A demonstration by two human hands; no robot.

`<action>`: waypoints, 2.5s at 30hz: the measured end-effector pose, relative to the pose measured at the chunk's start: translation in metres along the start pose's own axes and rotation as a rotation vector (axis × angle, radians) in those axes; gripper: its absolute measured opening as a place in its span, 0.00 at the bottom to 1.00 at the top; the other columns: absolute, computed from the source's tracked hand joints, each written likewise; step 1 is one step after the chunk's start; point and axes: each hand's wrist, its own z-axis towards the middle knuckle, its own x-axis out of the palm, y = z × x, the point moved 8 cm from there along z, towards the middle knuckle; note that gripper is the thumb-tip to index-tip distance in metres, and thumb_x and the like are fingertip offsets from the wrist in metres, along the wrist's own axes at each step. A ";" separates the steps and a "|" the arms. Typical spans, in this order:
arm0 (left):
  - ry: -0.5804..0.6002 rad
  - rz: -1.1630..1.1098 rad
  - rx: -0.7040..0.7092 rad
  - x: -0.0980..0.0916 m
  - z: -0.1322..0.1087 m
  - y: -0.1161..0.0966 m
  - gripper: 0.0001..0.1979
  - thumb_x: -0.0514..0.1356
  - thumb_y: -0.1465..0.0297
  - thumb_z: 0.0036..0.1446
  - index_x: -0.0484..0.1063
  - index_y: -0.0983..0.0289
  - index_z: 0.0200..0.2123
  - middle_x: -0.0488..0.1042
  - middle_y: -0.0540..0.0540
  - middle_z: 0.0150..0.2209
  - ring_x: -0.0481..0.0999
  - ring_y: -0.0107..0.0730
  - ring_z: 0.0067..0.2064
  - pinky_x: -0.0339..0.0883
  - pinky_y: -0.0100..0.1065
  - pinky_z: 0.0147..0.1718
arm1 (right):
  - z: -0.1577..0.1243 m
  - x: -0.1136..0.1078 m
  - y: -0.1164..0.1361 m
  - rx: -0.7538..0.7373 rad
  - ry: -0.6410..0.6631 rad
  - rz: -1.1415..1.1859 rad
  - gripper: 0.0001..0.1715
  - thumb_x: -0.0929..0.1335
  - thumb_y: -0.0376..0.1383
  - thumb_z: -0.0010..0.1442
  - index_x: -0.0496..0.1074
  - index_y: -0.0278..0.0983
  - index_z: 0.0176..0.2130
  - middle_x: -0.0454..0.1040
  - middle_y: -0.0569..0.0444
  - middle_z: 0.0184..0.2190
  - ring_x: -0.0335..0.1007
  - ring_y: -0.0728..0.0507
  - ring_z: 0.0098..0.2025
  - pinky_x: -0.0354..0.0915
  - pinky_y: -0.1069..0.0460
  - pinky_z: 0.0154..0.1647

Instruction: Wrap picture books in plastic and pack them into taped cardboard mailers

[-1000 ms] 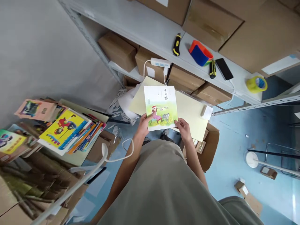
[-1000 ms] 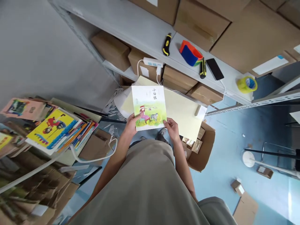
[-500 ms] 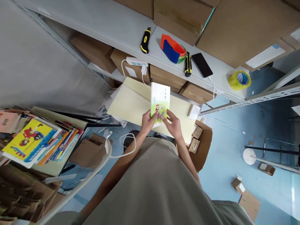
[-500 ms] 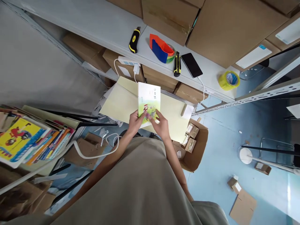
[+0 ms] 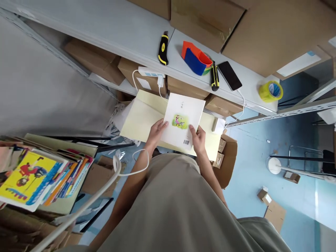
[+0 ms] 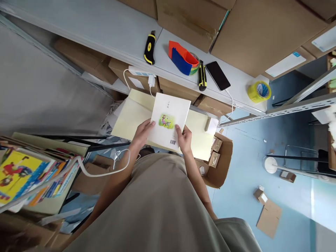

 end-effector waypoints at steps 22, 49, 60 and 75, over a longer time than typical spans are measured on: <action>0.534 0.374 0.397 -0.027 -0.010 -0.064 0.20 0.64 0.53 0.74 0.89 0.56 0.57 0.86 0.60 0.64 0.80 0.54 0.74 0.74 0.50 0.73 | -0.018 0.140 0.016 0.056 -0.274 -0.020 0.38 0.74 0.69 0.65 0.82 0.37 0.44 0.86 0.48 0.38 0.82 0.37 0.44 0.78 0.47 0.43; 0.221 0.110 0.123 -0.049 -0.003 -0.048 0.28 0.74 0.49 0.62 0.88 0.62 0.56 0.90 0.60 0.50 0.89 0.49 0.52 0.82 0.44 0.55 | -0.025 0.157 0.032 0.027 -0.103 -0.105 0.46 0.79 0.66 0.63 0.82 0.41 0.66 0.86 0.44 0.62 0.83 0.32 0.64 0.82 0.41 0.64; -0.001 0.089 0.040 -0.068 0.033 -0.034 0.42 0.77 0.36 0.52 0.84 0.62 0.56 0.82 0.69 0.68 0.73 0.62 0.77 0.67 0.55 0.77 | -0.004 0.084 0.009 0.106 -0.191 0.150 0.34 0.78 0.64 0.62 0.81 0.40 0.49 0.89 0.43 0.52 0.87 0.32 0.51 0.82 0.41 0.49; 0.023 0.179 0.066 -0.019 0.009 -0.041 0.26 0.72 0.43 0.62 0.80 0.61 0.31 0.77 0.50 0.28 0.79 0.39 0.37 0.70 0.34 0.37 | 0.004 0.084 -0.010 0.080 -0.136 -0.014 0.55 0.77 0.70 0.62 0.79 0.37 0.70 0.79 0.39 0.72 0.76 0.28 0.74 0.78 0.35 0.71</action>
